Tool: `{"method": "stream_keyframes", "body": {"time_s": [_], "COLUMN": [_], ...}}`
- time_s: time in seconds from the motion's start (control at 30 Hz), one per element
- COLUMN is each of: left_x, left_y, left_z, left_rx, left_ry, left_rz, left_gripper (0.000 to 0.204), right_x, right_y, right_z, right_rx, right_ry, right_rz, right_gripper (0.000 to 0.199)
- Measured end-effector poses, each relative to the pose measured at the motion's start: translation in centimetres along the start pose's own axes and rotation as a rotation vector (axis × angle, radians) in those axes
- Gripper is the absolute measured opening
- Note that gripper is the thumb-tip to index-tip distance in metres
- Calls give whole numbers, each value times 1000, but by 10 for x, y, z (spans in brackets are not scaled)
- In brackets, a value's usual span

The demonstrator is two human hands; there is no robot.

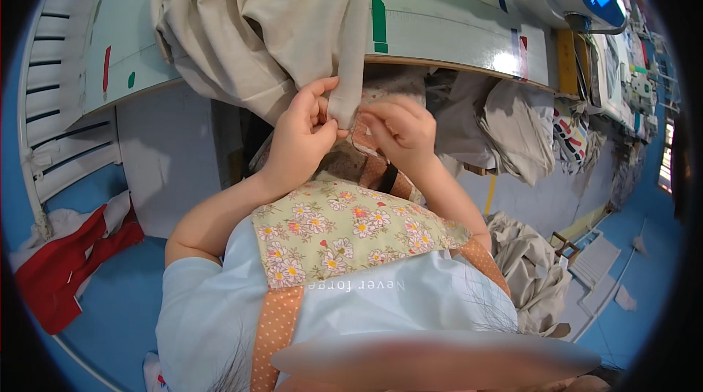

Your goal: Sewing pieces of beige fabric using an industrial sewing machine.

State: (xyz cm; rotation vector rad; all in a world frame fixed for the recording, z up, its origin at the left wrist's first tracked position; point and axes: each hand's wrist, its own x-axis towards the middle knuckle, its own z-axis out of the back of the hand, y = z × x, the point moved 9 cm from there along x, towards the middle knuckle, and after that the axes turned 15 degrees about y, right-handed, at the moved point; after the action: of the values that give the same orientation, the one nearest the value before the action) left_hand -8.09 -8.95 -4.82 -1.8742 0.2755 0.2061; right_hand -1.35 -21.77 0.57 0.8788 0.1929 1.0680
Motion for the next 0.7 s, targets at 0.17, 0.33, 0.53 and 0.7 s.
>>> {"method": "stream_keyframes", "body": {"time_s": [0.17,0.33,0.53,0.7], "left_x": [-3,1,11,14], "left_y": [-2,-41,-60,-74], "left_z": [-4,-21,-33,-27], "left_rx": [-13,750,911,842], "left_ry": [-39,50,159,219], "left_rz": [-54,-324,-398,-331], "left_gripper": [45,26,25,22], "right_x": [1,4,12,21], "right_y": [4,-1,-4,1], "right_z": [15,11,9,19], "right_rx": [-142,-230,-323,-408], "right_ry": [-218,-265,-252,-196], "right_rz": [54,131,222,261], "right_gripper": [33,40,38,30]}}
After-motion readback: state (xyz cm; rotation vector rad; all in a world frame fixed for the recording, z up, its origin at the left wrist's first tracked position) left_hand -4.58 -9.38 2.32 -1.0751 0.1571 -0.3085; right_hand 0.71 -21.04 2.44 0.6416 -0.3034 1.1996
